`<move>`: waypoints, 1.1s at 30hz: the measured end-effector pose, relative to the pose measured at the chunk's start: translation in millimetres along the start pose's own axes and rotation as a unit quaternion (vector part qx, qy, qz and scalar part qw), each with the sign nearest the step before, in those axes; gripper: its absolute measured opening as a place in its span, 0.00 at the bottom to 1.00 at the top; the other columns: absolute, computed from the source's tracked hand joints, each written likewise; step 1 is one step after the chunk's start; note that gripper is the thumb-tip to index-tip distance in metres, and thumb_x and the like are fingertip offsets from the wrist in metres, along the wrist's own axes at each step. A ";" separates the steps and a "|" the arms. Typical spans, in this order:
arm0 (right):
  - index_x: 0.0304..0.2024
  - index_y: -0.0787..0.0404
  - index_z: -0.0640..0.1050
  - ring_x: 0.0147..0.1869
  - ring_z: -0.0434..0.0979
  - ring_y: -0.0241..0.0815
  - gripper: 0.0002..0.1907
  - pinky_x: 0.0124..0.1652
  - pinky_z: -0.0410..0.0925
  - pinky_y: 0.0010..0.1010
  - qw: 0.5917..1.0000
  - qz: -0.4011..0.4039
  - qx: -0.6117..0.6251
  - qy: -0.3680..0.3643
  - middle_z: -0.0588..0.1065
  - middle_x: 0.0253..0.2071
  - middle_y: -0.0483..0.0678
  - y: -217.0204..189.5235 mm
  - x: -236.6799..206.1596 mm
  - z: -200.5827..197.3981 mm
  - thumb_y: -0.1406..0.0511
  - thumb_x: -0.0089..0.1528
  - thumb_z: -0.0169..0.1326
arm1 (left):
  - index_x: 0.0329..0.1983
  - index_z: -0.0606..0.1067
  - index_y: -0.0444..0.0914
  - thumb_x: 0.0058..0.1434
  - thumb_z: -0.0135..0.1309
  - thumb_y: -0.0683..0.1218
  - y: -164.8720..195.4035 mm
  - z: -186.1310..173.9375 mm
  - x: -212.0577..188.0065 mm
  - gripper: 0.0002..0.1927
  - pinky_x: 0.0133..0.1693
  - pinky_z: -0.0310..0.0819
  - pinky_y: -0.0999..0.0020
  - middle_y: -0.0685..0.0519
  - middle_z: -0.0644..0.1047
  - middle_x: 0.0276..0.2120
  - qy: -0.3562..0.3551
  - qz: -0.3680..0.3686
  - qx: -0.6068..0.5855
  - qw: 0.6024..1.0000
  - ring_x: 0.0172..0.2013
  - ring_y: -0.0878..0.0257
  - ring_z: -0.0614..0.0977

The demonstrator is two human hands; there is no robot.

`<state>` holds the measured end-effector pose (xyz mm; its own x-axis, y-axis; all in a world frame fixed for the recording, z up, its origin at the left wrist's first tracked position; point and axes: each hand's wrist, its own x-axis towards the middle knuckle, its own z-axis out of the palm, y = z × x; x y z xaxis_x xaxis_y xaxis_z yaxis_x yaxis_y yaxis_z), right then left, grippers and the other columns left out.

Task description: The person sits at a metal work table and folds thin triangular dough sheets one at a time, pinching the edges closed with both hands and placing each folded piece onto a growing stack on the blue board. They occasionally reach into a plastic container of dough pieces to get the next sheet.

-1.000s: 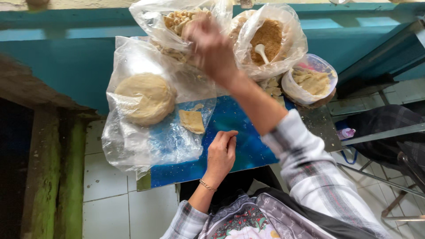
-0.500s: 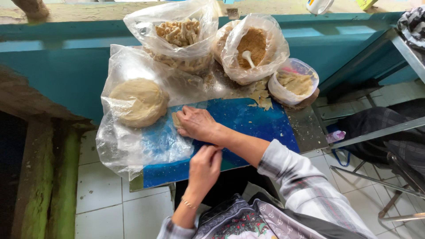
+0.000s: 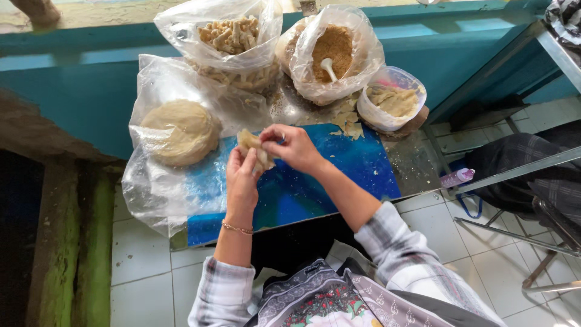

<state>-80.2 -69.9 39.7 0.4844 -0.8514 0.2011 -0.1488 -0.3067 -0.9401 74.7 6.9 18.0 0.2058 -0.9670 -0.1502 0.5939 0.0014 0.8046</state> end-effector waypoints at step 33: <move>0.42 0.61 0.83 0.48 0.83 0.42 0.07 0.48 0.75 0.30 0.978 -0.085 -0.149 0.117 0.82 0.44 0.49 -68.6 -140.1 -43.3 0.70 0.60 0.65 | 0.45 0.78 0.33 0.66 0.58 0.39 -30.6 53.9 -100.3 0.06 0.31 0.69 0.81 0.61 0.78 0.30 -0.045 0.132 0.247 0.959 0.29 0.78 0.73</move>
<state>-175.2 52.0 87.9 0.3181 -0.8408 0.4379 -0.3448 -0.5329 -0.7727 -6.0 90.1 39.4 0.2170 -0.9677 0.1281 0.0856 0.1496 0.9850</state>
